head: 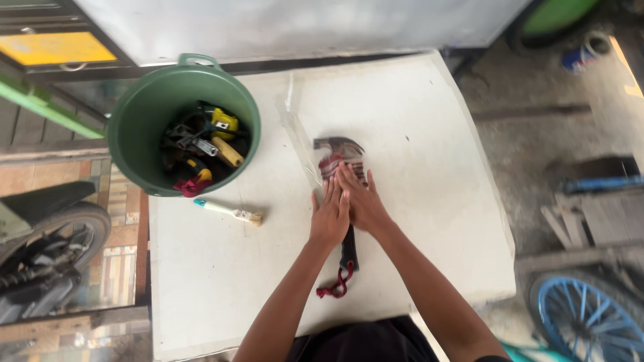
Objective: The person cleans a hammer by wiping the head and handle with a cloth, applies a marking or cleaning substance to it using a brush-like applicator, and places it into a bucket containing other tools.
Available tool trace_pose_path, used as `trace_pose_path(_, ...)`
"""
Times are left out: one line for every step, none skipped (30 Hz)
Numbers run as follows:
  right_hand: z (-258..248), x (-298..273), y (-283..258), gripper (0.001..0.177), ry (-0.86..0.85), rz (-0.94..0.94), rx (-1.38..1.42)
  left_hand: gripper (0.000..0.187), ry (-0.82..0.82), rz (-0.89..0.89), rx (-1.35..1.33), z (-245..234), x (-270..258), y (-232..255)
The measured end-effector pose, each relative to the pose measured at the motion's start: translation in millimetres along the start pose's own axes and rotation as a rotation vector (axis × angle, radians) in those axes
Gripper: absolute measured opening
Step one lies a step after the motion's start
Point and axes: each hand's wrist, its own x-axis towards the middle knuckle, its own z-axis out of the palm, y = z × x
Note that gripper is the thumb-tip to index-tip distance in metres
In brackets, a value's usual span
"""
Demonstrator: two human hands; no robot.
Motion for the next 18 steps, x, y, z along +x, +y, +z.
trace_pose_path(-1,16,10,0.073,0.017,-0.023,-0.009,0.071,0.018,-0.025,0.005,-5,16,6)
trace_pose_path(1,24,20,0.071,0.026,-0.044,-0.017,0.071,0.031,-0.045,-0.006,-5,24,9)
trace_pose_path(5,27,28,0.068,0.042,-0.097,-0.005,0.071,0.045,-0.065,-0.016,-5,30,12)
trace_pose_path(8,30,36,0.066,0.057,-0.149,0.006,0.071,0.058,-0.083,-0.028,-6,35,16)
trace_pose_path(10,32,43,0.063,0.072,-0.200,0.019,0.070,0.082,-0.050,-0.079,-3,33,14)
trace_pose_path(15,29,44,0.061,0.090,-0.178,0.172,0.070,0.110,-0.013,-0.125,4,25,7)
trace_pose_path(21,15,41,0.058,0.104,-0.153,0.326,0.070,0.140,0.026,-0.170,9,16,6)
trace_pose_path(26,1,36,0.056,0.116,-0.127,0.485,0.069,0.152,-0.015,-0.216,12,3,9)
trace_pose_path(28,-12,32,0.055,0.150,-0.164,0.488,0.068,0.164,-0.055,-0.263,16,-9,13)
trace_pose_path(27,-33,27,0.055,0.175,-0.189,0.497,0.067,0.156,-0.063,-0.295,19,-25,18)
trace_pose_path(24,-49,23,0.057,0.149,-0.165,0.540,0.066,0.149,-0.070,-0.327,23,-39,24)
trace_pose_path(20,-63,20,0.059,0.127,-0.141,0.582,0.066,0.135,-0.068,-0.354,27,-53,29)
trace_pose_path(15,-79,16,0.061,0.072,-0.119,0.566,0.065,0.122,-0.067,-0.381,31,-65,35)
trace_pose_path(9,-95,13,0.063,0.016,-0.093,0.550,0.066,0.102,-0.061,-0.366,34,-78,40)
trace_pose_path(3,-104,11,0.065,-0.039,-0.067,0.533,0.066,0.083,-0.056,-0.352,38,-89,46)
trace_pose_path(0,-109,11,0.066,-0.060,-0.092,0.500,0.066,0.057,-0.049,-0.339,40,-95,49)
trace_pose_path(-2,-114,11,0.068,-0.081,-0.117,0.467,0.067,0.048,-0.056,-0.317,42,-96,51)
trace_pose_path(-4,-117,11,0.070,-0.097,-0.145,0.434,0.067,0.040,-0.059,-0.292,42,-95,51)
